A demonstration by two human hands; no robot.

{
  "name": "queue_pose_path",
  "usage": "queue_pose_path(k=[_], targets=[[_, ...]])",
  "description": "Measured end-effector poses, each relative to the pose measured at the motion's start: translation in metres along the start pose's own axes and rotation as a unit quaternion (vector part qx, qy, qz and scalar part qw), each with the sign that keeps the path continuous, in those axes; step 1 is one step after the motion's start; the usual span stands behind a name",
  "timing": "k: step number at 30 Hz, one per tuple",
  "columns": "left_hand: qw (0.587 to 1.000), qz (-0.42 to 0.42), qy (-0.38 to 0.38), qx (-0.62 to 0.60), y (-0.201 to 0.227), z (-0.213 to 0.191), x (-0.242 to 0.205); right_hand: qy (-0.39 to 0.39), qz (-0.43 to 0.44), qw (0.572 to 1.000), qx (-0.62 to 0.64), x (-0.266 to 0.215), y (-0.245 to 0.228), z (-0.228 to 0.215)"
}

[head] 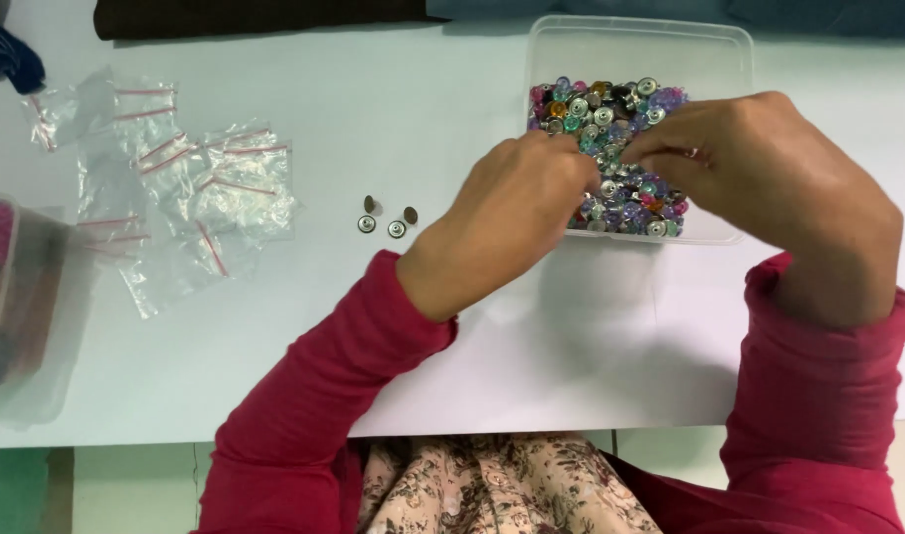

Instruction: Sorting various buttons and beads from a container into small plastic bags.

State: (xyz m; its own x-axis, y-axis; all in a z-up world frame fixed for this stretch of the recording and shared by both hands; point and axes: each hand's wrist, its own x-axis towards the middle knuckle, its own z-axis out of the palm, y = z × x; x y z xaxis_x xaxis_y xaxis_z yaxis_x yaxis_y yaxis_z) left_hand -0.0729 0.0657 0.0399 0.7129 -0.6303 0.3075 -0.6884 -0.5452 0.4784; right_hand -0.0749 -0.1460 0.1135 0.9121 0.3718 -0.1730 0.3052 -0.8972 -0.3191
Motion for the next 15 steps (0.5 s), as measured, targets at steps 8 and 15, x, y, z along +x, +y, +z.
queue_pose_path(k=[8,15], targets=[[0.995,-0.004,-0.054,0.087,-0.022,0.089,0.047,-0.084,0.218,0.971,0.054,0.016,0.013,-0.005],[0.995,-0.011,-0.028,0.096,-0.036,0.115,0.059,-0.092,0.212,0.971,-0.059,0.029,0.029,0.038]])
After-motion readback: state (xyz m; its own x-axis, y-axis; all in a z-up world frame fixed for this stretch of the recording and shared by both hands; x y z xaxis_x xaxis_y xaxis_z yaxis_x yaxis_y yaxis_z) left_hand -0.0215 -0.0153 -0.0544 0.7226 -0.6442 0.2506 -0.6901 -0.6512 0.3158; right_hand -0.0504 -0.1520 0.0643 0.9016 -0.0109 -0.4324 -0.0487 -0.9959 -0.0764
